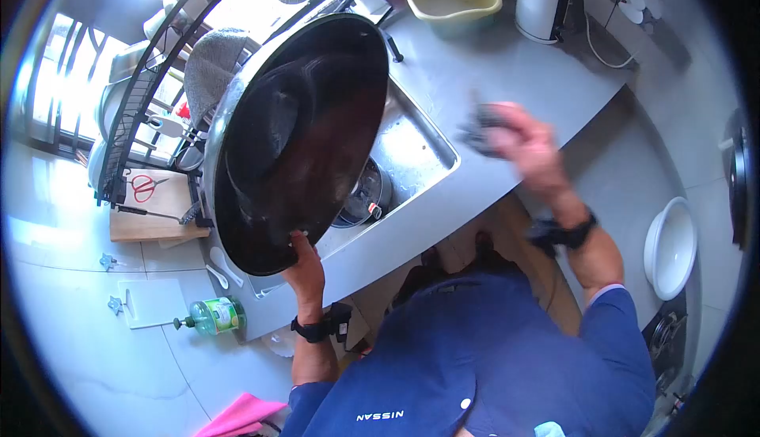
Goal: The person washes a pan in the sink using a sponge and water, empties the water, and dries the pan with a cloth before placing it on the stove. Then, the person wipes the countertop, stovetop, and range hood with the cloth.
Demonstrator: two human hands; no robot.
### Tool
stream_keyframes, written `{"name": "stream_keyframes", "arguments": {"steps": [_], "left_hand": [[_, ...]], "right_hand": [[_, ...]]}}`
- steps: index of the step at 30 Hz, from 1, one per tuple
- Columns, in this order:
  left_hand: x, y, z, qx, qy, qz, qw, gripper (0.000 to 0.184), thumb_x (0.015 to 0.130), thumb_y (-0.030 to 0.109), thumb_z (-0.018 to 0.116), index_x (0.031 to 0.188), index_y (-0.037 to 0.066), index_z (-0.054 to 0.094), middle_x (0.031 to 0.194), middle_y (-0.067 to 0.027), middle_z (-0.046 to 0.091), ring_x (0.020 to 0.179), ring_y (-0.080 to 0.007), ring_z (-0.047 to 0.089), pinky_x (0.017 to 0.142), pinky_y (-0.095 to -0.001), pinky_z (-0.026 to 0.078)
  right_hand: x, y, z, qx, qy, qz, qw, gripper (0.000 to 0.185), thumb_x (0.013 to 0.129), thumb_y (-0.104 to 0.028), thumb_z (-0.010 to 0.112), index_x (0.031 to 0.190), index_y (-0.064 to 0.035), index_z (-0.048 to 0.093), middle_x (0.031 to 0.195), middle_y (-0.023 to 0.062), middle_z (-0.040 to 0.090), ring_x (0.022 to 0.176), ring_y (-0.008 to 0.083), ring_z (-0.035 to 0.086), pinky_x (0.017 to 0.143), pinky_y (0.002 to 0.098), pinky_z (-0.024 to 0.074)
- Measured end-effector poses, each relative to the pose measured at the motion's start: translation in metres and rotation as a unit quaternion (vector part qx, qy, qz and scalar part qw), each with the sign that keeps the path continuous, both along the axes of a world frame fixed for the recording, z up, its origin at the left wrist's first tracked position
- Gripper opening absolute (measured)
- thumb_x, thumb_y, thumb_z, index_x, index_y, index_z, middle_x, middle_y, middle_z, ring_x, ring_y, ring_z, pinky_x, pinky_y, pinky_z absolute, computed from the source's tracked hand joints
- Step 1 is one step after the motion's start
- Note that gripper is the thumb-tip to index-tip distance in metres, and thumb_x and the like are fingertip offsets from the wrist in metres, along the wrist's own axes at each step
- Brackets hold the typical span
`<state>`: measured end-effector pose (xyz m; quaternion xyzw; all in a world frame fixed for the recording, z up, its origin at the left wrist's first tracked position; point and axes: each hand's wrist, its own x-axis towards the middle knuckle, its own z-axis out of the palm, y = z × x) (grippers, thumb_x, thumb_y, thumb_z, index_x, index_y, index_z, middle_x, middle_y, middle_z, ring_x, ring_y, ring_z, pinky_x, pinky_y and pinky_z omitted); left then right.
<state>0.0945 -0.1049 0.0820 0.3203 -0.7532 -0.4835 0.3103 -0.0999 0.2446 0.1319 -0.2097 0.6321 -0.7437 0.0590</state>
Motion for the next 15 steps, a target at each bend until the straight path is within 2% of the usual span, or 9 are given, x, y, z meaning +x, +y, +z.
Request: {"name": "stream_keyframes", "arguments": {"steps": [1,2,3,5,7,9,11,14,15], "left_hand": [[-0.002,0.0,-0.002,0.001,0.0,-0.013,1.0,0.02,0.102,0.022,0.056,0.092,0.005,0.061,0.071,-0.0005,0.056,0.058,-0.0101,0.052,0.051,-0.0277,0.038],[-0.005,0.005,0.002,0.001,-0.003,-0.029,1.0,0.021,0.102,0.022,0.056,0.092,0.005,0.061,0.072,-0.001,0.056,0.06,-0.0105,0.053,0.052,-0.0281,0.039],[-0.008,0.013,0.009,0.001,-0.005,-0.046,0.999,0.021,0.102,0.021,0.056,0.092,0.004,0.062,0.073,-0.0014,0.057,0.061,-0.0108,0.054,0.053,-0.0284,0.04],[-0.017,0.022,0.018,-0.016,0.003,-0.067,0.998,0.021,0.102,0.021,0.056,0.091,0.004,0.061,0.072,-0.0016,0.056,0.059,-0.0111,0.053,0.051,-0.0286,0.04],[-0.021,0.024,0.02,-0.05,0.018,-0.069,0.996,0.02,0.102,0.021,0.055,0.089,0.007,0.059,0.067,-0.0011,0.053,0.051,-0.0109,0.05,0.045,-0.0284,0.038],[-0.019,0.008,0.012,-0.115,0.016,-0.073,0.991,0.021,0.102,0.022,0.055,0.089,0.006,0.059,0.067,-0.0012,0.054,0.051,-0.0109,0.05,0.045,-0.0287,0.038],[-0.007,-0.011,-0.004,-0.151,0.016,-0.075,0.986,0.02,0.102,0.021,0.055,0.09,0.005,0.059,0.066,-0.0014,0.054,0.051,-0.011,0.051,0.045,-0.0289,0.039],[-0.012,-0.017,-0.01,-0.126,0.029,-0.084,0.988,0.019,0.102,0.019,0.055,0.09,0.004,0.058,0.066,-0.0017,0.054,0.051,-0.0108,0.051,0.045,-0.0288,0.039],[-0.02,-0.001,0.009,-0.089,0.027,-0.089,0.992,0.018,0.102,0.018,0.055,0.091,0.004,0.058,0.066,-0.0018,0.054,0.05,-0.0106,0.05,0.045,-0.0287,0.039]], "right_hand": [[0.001,-0.044,0.005,0.065,0.107,-0.001,0.992,0.036,0.093,-0.009,0.065,0.129,-0.0023,0.061,0.128,0.0148,0.06,0.096,0.0182,0.068,0.084,0.0292,0.0574],[0.008,-0.09,0.001,0.036,0.114,0.031,0.992,0.036,0.095,-0.014,0.063,0.129,-0.0019,0.06,0.135,0.0206,0.054,0.109,0.0248,0.065,0.094,0.0372,0.0532],[0.015,-0.132,-0.007,0.088,0.288,-0.005,0.953,0.036,0.098,-0.019,0.058,0.131,-0.0039,0.059,0.136,0.0229,0.053,0.126,0.0358,0.053,0.109,0.0465,0.0407],[0.032,-0.197,-0.039,0.166,0.465,-0.002,0.869,0.035,0.095,-0.015,0.063,0.129,-0.0074,0.06,0.142,0.0165,0.049,0.135,0.0356,0.044,0.113,0.0455,0.0356],[0.028,-0.204,-0.045,0.262,0.474,0.033,0.84,0.037,0.085,-0.013,0.066,0.122,-0.009,0.063,0.134,0.0155,0.055,0.127,0.0368,0.051,0.108,0.0475,0.042],[-0.018,-0.195,-0.05,0.252,0.519,-0.097,0.811,0.036,0.076,-0.01,0.067,0.112,-0.0103,0.067,0.119,0.0139,0.063,0.109,0.0352,0.062,0.093,0.0481,0.0523],[-0.08,-0.167,-0.042,0.272,0.391,-0.059,0.877,0.024,0.084,-0.021,0.067,0.105,-0.0102,0.069,0.1,0.0165,0.069,0.088,0.0371,0.069,0.08,0.0472,0.057],[-0.082,-0.177,-0.061,0.288,0.427,-0.125,0.848,0.023,0.084,-0.021,0.068,0.103,-0.0081,0.068,0.09,0.0143,0.071,0.076,0.0378,0.069,0.07,0.0461,0.0581],[-0.048,-0.191,-0.07,0.42,0.314,-0.054,0.85,0.025,0.086,-0.019,0.067,0.109,-0.0103,0.069,0.102,0.0135,0.07,0.086,0.0353,0.069,0.072,0.0438,0.0568]]}}
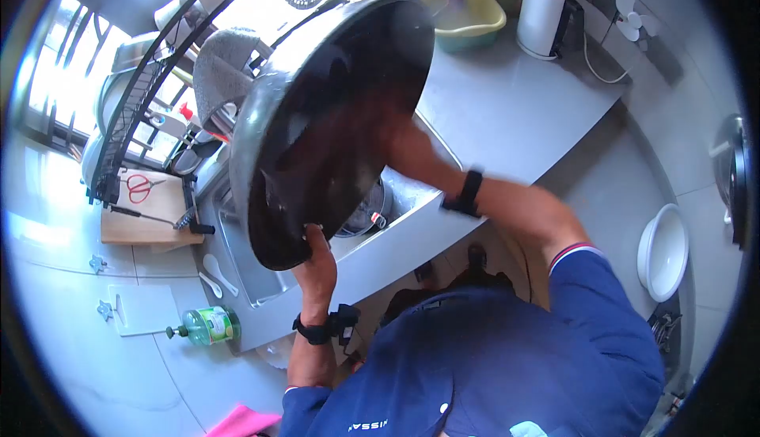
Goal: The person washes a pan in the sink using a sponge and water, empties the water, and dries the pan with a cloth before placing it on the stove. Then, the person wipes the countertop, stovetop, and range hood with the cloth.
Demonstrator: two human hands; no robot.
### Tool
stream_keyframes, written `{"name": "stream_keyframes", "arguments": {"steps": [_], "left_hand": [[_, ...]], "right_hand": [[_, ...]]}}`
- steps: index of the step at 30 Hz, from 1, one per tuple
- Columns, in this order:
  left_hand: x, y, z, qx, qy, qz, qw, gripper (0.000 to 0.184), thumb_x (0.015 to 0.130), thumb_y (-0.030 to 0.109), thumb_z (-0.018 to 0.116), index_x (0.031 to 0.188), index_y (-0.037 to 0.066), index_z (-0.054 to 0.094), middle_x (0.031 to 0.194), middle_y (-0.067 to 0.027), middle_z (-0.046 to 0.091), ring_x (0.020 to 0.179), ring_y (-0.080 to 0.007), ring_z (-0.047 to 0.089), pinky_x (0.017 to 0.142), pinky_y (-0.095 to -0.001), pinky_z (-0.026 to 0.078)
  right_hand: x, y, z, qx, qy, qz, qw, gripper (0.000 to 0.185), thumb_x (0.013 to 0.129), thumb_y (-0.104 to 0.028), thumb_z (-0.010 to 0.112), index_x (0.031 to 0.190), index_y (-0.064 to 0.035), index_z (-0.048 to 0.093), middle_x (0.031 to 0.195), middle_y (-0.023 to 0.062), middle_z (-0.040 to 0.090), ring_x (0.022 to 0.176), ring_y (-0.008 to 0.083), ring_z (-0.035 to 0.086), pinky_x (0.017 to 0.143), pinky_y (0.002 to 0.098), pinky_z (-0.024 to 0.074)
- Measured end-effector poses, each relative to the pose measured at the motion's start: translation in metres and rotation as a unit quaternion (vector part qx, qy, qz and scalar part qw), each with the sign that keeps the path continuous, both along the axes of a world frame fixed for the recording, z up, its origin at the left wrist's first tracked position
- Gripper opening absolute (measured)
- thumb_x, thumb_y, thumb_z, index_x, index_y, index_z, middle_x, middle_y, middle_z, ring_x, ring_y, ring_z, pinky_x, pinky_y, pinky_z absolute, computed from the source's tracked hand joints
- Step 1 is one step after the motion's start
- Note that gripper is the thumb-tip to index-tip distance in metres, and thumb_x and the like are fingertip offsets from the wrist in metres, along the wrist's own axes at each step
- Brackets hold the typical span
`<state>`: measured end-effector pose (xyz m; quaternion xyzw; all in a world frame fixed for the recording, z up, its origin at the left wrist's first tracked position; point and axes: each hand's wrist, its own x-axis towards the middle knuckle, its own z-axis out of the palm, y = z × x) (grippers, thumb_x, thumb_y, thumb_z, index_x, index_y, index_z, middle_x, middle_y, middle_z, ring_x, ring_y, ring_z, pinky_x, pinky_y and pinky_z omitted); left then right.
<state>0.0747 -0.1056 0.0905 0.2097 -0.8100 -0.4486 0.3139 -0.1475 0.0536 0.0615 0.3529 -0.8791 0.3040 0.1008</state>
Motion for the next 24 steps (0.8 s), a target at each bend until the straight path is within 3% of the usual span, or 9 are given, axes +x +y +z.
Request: {"name": "stream_keyframes", "arguments": {"steps": [4,6,8,10,13,15,17,20,24], "left_hand": [[-0.012,0.003,-0.002,0.035,-0.029,-0.029,0.999,0.016,0.102,0.017,0.055,0.091,0.004,0.058,0.066,-0.0018,0.055,0.05,-0.0102,0.05,0.045,-0.0287,0.039],[0.001,0.004,-0.002,0.05,-0.054,-0.03,0.997,0.018,0.102,0.018,0.055,0.092,0.004,0.058,0.066,-0.002,0.055,0.05,-0.0107,0.051,0.045,-0.0293,0.04],[-0.002,0.0,-0.002,0.057,-0.073,-0.027,0.995,0.019,0.101,0.017,0.054,0.092,0.002,0.059,0.069,-0.0033,0.057,0.057,-0.0132,0.053,0.052,-0.032,0.042],[0.006,0.005,-0.006,0.072,-0.11,-0.006,0.991,0.02,0.1,0.015,0.053,0.091,-0.001,0.062,0.077,-0.0056,0.061,0.07,-0.0179,0.058,0.064,-0.0368,0.046],[-0.001,0.008,-0.011,0.063,-0.119,-0.054,0.989,0.018,0.099,0.012,0.052,0.096,-0.001,0.063,0.082,-0.0074,0.063,0.078,-0.0195,0.059,0.071,-0.0377,0.046],[-0.006,0.009,-0.017,0.046,-0.108,-0.086,0.989,0.016,0.099,0.011,0.052,0.094,-0.001,0.062,0.078,-0.0055,0.061,0.074,-0.0187,0.058,0.067,-0.0357,0.046],[-0.005,0.012,-0.013,0.059,-0.114,-0.107,0.986,0.015,0.098,0.009,0.051,0.093,-0.001,0.06,0.074,-0.0038,0.059,0.069,-0.0171,0.057,0.062,-0.0334,0.045],[0.004,0.027,0.02,0.166,-0.128,-0.079,0.975,0.015,0.098,0.009,0.052,0.088,0.001,0.06,0.067,-0.0018,0.056,0.058,-0.0127,0.055,0.052,-0.0291,0.043],[-0.004,0.034,0.031,0.222,-0.099,-0.053,0.968,0.016,0.098,0.009,0.054,0.083,0.005,0.059,0.06,-0.0004,0.053,0.049,-0.0087,0.05,0.043,-0.0265,0.039]], "right_hand": [[0.103,-0.029,0.025,-0.221,0.069,0.134,0.964,0.025,0.083,-0.013,0.067,0.106,-0.0076,0.068,0.115,0.0187,0.065,0.104,0.0416,0.064,0.077,0.05,0.0566],[0.046,-0.02,-0.013,-0.074,0.111,0.114,0.984,0.029,0.08,-0.014,0.069,0.108,-0.0069,0.068,0.113,0.0195,0.065,0.1,0.0402,0.065,0.07,0.048,0.057],[-0.01,0.011,0.021,-0.061,0.136,0.045,0.988,0.033,0.08,-0.016,0.07,0.111,-0.006,0.066,0.105,0.019,0.067,0.09,0.0371,0.068,0.065,0.0442,0.0568],[-0.007,0.016,0.035,-0.019,0.011,0.0,1.0,0.039,0.08,-0.017,0.07,0.117,-0.0054,0.064,0.105,0.0186,0.068,0.092,0.0354,0.068,0.064,0.0448,0.0567],[0.041,-0.032,-0.016,-0.055,0.049,0.052,0.996,0.031,0.088,-0.014,0.06,0.117,-0.0028,0.063,0.113,0.0221,0.065,0.1,0.0391,0.067,0.081,0.053,0.0554],[0.08,-0.046,0.043,-0.234,0.149,0.209,0.938,0.042,0.081,-0.016,0.066,0.121,-0.0047,0.06,0.113,0.0216,0.064,0.109,0.0404,0.063,0.091,0.0601,0.0493],[0.055,-0.036,0.098,-0.123,0.208,0.158,0.957,0.036,0.079,-0.016,0.067,0.113,-0.005,0.062,0.112,0.0174,0.063,0.104,0.0379,0.064,0.082,0.0508,0.0547],[-0.027,-0.028,0.102,-0.2,0.264,0.042,0.943,0.029,0.08,-0.016,0.068,0.107,-0.0071,0.062,0.107,0.0162,0.062,0.094,0.0372,0.064,0.066,0.0471,0.0566],[-0.007,0.018,0.065,-0.071,-0.04,-0.026,0.996,0.028,0.083,-0.01,0.064,0.111,-0.0089,0.063,0.11,0.0158,0.064,0.1,0.0375,0.065,0.071,0.0503,0.0565]]}}
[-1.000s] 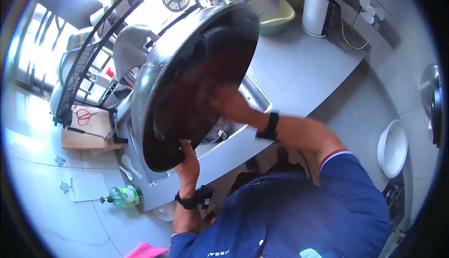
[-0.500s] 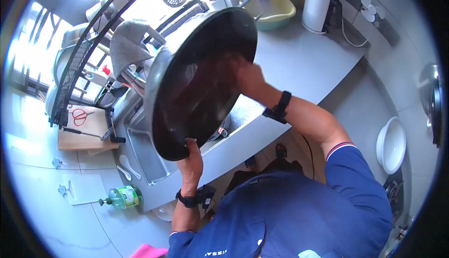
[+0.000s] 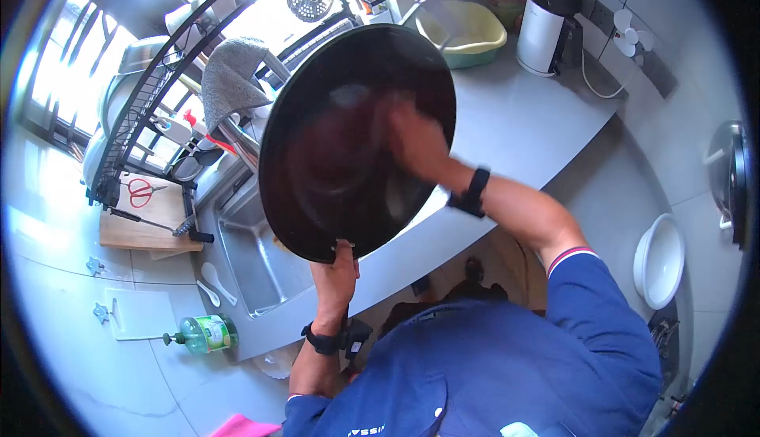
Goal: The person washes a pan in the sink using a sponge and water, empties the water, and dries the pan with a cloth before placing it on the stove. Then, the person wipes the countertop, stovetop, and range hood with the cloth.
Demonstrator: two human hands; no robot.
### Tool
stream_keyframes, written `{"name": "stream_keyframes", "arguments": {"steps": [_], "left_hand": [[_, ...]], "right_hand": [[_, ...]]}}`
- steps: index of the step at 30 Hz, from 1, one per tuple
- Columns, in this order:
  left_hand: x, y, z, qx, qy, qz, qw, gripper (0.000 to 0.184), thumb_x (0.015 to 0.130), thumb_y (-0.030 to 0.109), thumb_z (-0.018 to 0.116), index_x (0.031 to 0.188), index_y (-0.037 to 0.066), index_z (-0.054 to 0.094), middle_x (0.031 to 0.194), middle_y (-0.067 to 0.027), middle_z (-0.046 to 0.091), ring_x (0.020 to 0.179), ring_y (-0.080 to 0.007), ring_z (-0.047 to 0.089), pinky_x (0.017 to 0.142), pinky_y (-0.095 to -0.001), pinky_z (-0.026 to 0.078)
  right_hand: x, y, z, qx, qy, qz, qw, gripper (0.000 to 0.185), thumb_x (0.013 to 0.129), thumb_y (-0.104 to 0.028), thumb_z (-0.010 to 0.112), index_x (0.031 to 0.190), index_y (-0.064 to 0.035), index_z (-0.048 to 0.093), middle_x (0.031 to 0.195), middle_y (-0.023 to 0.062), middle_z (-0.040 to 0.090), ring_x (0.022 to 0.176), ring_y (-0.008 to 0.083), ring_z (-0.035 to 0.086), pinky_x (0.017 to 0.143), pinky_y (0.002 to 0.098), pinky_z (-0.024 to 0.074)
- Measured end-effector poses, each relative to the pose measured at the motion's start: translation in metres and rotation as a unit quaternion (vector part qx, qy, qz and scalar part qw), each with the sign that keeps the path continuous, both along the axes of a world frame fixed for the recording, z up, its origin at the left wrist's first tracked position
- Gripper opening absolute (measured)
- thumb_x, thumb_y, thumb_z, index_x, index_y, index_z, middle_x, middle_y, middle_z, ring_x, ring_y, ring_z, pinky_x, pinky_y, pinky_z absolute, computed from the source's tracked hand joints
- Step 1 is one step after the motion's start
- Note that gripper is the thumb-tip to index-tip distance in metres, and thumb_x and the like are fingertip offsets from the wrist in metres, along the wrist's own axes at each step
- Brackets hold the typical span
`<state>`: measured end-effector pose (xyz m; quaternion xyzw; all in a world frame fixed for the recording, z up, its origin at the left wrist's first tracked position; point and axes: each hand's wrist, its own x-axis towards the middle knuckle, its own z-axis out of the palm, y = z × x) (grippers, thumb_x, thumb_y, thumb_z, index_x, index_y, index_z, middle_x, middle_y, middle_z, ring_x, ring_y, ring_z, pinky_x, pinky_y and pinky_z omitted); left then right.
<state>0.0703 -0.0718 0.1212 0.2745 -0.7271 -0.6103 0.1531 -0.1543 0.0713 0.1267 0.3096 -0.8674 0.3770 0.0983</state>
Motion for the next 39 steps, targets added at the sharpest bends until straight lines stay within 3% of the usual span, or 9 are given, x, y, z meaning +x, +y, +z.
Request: {"name": "stream_keyframes", "arguments": {"steps": [2,4,10,14,17,21,26,28,39], "left_hand": [[-0.005,-0.001,-0.007,0.0,-0.003,-0.005,1.0,0.016,0.098,0.009,0.053,0.084,0.004,0.059,0.059,-0.0002,0.052,0.048,-0.0094,0.051,0.043,-0.0261,0.038],[-0.012,-0.001,-0.01,-0.003,0.003,-0.026,1.0,0.015,0.098,0.008,0.052,0.085,0.004,0.059,0.059,-0.0004,0.052,0.048,-0.0097,0.051,0.042,-0.0257,0.039],[0.004,0.003,0.0,0.036,0.013,-0.023,0.999,0.011,0.098,0.007,0.052,0.091,0.002,0.059,0.067,-0.0022,0.056,0.049,-0.0097,0.052,0.042,-0.0259,0.042],[-0.001,-0.008,-0.006,0.039,0.004,0.003,0.999,0.008,0.097,0.007,0.052,0.095,0.001,0.058,0.069,-0.0026,0.056,0.048,-0.0101,0.052,0.042,-0.026,0.042],[-0.003,-0.008,-0.008,0.057,-0.003,0.007,0.998,0.008,0.097,0.006,0.052,0.096,0.001,0.058,0.068,-0.0026,0.056,0.047,-0.0101,0.052,0.041,-0.0261,0.042],[0.009,-0.008,-0.017,0.038,-0.023,-0.021,0.999,0.009,0.097,0.006,0.05,0.097,0.002,0.058,0.066,-0.0028,0.056,0.046,-0.0103,0.051,0.04,-0.0268,0.04],[0.006,0.01,-0.02,0.088,-0.057,-0.075,0.992,0.009,0.098,0.006,0.049,0.102,0.002,0.056,0.066,-0.0023,0.054,0.048,-0.0104,0.05,0.041,-0.0275,0.038],[0.0,0.026,-0.006,0.122,-0.082,-0.062,0.987,0.01,0.098,0.006,0.048,0.104,0.002,0.055,0.068,-0.0023,0.054,0.048,-0.0103,0.049,0.041,-0.0276,0.039],[-0.006,0.008,-0.05,0.008,0.021,-0.137,0.99,0.013,0.097,0.014,0.053,0.088,0.005,0.056,0.061,0.0005,0.05,0.046,-0.0101,0.047,0.038,-0.0292,0.034]], "right_hand": [[0.046,-0.03,-0.07,0.099,0.08,0.077,0.989,0.033,0.082,-0.008,0.064,0.115,-0.0096,0.062,0.116,0.0158,0.063,0.106,0.0365,0.064,0.08,0.0497,0.0557],[0.082,-0.043,-0.028,-0.107,0.187,0.248,0.945,0.033,0.08,-0.009,0.066,0.113,-0.0099,0.062,0.118,0.015,0.062,0.11,0.0345,0.062,0.087,0.0477,0.0543],[-0.029,-0.002,0.053,-0.027,0.13,0.03,0.991,0.04,0.08,-0.018,0.068,0.118,-0.0093,0.06,0.112,0.0179,0.06,0.099,0.0367,0.063,0.075,0.0458,0.0561],[0.017,0.005,-0.088,0.155,0.237,0.028,0.959,0.045,0.08,-0.015,0.067,0.123,-0.0059,0.059,0.115,0.0216,0.062,0.099,0.0408,0.066,0.074,0.0467,0.0578],[0.074,0.009,-0.072,0.181,0.073,0.164,0.967,0.043,0.083,-0.009,0.06,0.124,0.0036,0.057,0.111,0.027,0.063,0.098,0.0418,0.067,0.08,0.0535,0.0557],[-0.006,0.042,-0.067,0.291,0.067,-0.034,0.954,0.044,0.078,-0.01,0.065,0.119,0.0009,0.055,0.102,0.0177,0.065,0.078,0.0328,0.069,0.06,0.0444,0.0572],[-0.063,0.021,-0.016,-0.177,0.204,-0.11,0.956,0.018,0.089,-0.01,0.065,0.104,-0.001,0.06,0.091,0.0157,0.069,0.077,0.0316,0.069,0.067,0.0403,0.0546],[-0.048,-0.009,0.019,-0.362,0.066,-0.12,0.922,0.014,0.093,-0.012,0.066,0.1,-0.0012,0.061,0.088,0.0133,0.069,0.078,0.0229,0.067,0.071,0.0366,0.0528],[0.097,-0.039,0.02,-0.186,0.009,0.408,0.894,0.022,0.08,0.003,0.062,0.1,-0.0034,0.054,0.094,0.0181,0.054,0.087,0.0422,0.06,0.074,0.0468,0.0515]]}}
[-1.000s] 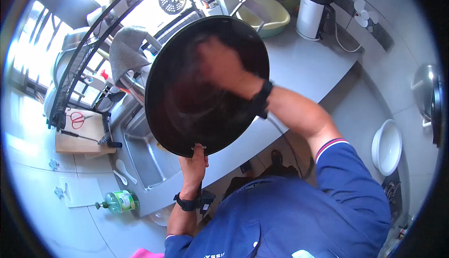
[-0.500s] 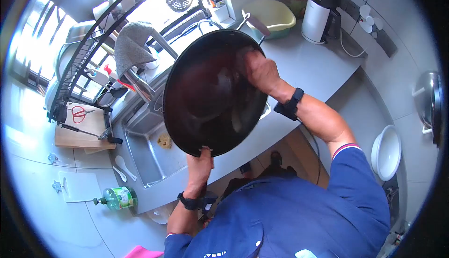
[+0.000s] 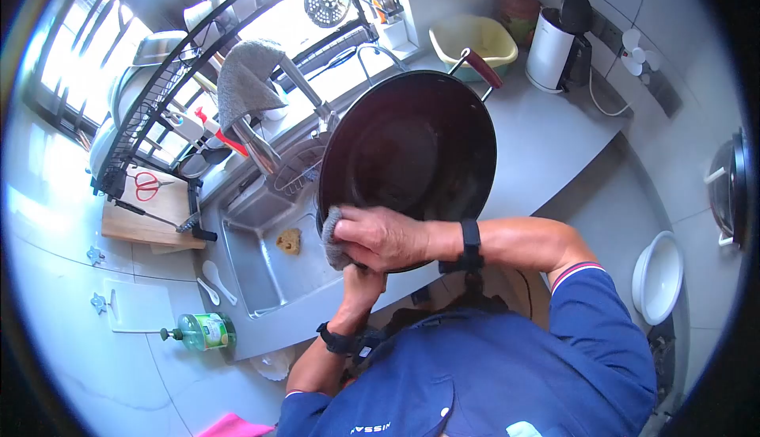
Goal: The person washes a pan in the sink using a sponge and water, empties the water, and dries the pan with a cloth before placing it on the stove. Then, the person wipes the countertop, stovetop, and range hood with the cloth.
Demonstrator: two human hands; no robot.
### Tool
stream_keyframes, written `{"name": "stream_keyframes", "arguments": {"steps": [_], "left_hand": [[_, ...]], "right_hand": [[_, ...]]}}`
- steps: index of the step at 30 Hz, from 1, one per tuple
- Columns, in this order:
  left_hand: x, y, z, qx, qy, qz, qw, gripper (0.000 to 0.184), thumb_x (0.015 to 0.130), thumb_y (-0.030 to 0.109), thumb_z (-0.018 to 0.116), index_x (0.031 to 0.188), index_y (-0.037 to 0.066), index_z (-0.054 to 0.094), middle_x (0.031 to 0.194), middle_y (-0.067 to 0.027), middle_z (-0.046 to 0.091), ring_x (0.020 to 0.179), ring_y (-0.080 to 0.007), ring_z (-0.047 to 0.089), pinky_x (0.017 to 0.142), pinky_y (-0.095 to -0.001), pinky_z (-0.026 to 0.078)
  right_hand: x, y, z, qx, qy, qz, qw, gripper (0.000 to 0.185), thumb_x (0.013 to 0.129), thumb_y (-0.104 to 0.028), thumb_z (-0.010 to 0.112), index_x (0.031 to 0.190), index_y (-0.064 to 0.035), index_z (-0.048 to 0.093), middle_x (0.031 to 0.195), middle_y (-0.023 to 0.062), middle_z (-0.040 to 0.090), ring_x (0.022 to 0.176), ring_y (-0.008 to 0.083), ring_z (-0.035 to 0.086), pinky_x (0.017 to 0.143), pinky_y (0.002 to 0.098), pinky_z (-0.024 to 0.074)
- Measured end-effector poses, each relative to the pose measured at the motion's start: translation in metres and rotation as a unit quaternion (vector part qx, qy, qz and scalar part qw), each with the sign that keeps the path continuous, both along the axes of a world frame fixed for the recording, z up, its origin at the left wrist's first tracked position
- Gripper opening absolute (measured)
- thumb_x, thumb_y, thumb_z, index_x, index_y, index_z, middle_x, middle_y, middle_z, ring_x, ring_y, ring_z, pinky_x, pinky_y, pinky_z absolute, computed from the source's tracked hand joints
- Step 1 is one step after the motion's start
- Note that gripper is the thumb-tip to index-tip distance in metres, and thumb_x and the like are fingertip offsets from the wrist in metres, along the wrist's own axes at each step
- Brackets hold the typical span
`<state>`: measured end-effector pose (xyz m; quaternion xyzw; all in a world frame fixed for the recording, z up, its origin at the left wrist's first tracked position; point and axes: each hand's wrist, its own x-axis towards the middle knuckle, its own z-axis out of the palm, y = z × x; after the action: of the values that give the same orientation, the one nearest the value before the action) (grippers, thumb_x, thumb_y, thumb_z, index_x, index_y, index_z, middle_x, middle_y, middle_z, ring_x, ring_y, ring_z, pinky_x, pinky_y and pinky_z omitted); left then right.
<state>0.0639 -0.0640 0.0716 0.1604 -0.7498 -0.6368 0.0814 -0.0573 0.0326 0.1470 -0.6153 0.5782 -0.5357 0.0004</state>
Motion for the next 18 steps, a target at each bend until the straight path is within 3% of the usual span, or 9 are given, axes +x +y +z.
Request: {"name": "stream_keyframes", "arguments": {"steps": [1,3,4,7,11,13,15,17,18], "left_hand": [[0.002,0.001,0.006,-0.031,0.025,0.005,0.999,0.012,0.096,0.009,0.052,0.086,0.004,0.057,0.059,0.0,0.051,0.046,-0.0101,0.048,0.037,-0.0303,0.034],[0.002,0.0,0.022,0.048,-0.118,0.005,0.992,0.012,0.093,0.005,0.048,0.085,0.002,0.056,0.059,-0.0018,0.052,0.046,-0.0114,0.051,0.038,-0.0296,0.036],[0.002,0.009,0.03,0.07,-0.096,0.03,0.992,0.011,0.093,0.005,0.047,0.087,0.001,0.056,0.059,-0.0016,0.052,0.045,-0.0113,0.05,0.038,-0.029,0.036],[0.004,0.013,0.04,0.093,-0.094,0.044,0.99,0.009,0.093,0.003,0.048,0.093,0.0,0.056,0.061,-0.0013,0.052,0.044,-0.0112,0.049,0.038,-0.0276,0.036],[0.006,0.009,0.047,0.11,-0.052,0.08,0.989,0.009,0.094,0.003,0.048,0.096,-0.001,0.056,0.063,-0.0016,0.052,0.044,-0.0116,0.049,0.038,-0.0268,0.038],[0.004,0.005,0.047,0.097,-0.061,0.091,0.989,0.01,0.095,0.004,0.047,0.093,0.0,0.056,0.062,-0.0019,0.052,0.044,-0.0116,0.05,0.038,-0.0267,0.039],[-0.003,-0.002,0.046,0.092,-0.072,0.073,0.99,0.011,0.096,0.005,0.047,0.091,0.0,0.056,0.062,-0.0021,0.052,0.045,-0.0111,0.05,0.039,-0.0265,0.039],[-0.01,-0.002,0.045,0.079,-0.055,0.075,0.993,0.012,0.097,0.007,0.049,0.091,0.001,0.056,0.063,-0.0021,0.052,0.045,-0.0107,0.05,0.039,-0.0266,0.04],[-0.011,-0.002,0.044,0.071,-0.049,0.075,0.993,0.012,0.097,0.008,0.049,0.09,0.001,0.057,0.063,-0.0021,0.053,0.046,-0.0104,0.05,0.039,-0.0267,0.04]], "right_hand": [[-0.007,-0.002,0.003,0.007,0.029,-0.016,0.999,0.023,0.08,0.004,0.062,0.1,-0.0034,0.054,0.095,0.0182,0.054,0.087,0.0422,0.06,0.073,0.047,0.052],[-0.029,-0.016,0.014,-0.1,0.035,-0.108,0.988,0.025,0.077,0.006,0.061,0.099,-0.0031,0.055,0.096,0.0191,0.055,0.088,0.0428,0.06,0.07,0.0468,0.053],[-0.044,-0.019,0.014,-0.104,0.045,-0.172,0.978,0.023,0.077,0.007,0.06,0.097,-0.0029,0.055,0.096,0.0194,0.055,0.086,0.0439,0.059,0.071,0.0477,0.0525],[-0.106,-0.004,0.005,0.008,0.27,-0.36,0.893,0.026,0.07,-0.011,0.07,0.094,-0.011,0.061,0.097,0.0151,0.057,0.09,0.035,0.06,0.07,0.0466,0.0514],[-0.143,0.051,0.001,0.095,0.237,-0.449,0.856,0.031,0.077,-0.01,0.066,0.108,-0.0102,0.064,0.099,0.0134,0.061,0.092,0.0358,0.064,0.073,0.0455,0.0551],[-0.12,0.058,-0.022,0.33,0.134,-0.449,0.82,0.035,0.08,-0.008,0.064,0.115,-0.0061,0.062,0.105,0.0168,0.062,0.098,0.0379,0.065,0.078,0.0474,0.0555],[-0.079,0.047,-0.062,0.329,0.031,-0.353,0.875,0.037,0.084,-0.01,0.062,0.119,-0.0032,0.059,0.112,0.0206,0.062,0.103,0.0405,0.065,0.083,0.049,0.0549],[-0.023,0.018,-0.065,0.318,0.004,-0.229,0.92,0.038,0.086,-0.011,0.061,0.123,-0.0041,0.056,0.121,0.0227,0.059,0.107,0.0424,0.063,0.088,0.0502,0.0537],[-0.004,0.008,-0.067,0.247,-0.03,-0.212,0.945,0.037,0.086,-0.011,0.061,0.122,-0.0049,0.056,0.123,0.0232,0.057,0.107,0.0429,0.063,0.088,0.0505,0.0533]]}}
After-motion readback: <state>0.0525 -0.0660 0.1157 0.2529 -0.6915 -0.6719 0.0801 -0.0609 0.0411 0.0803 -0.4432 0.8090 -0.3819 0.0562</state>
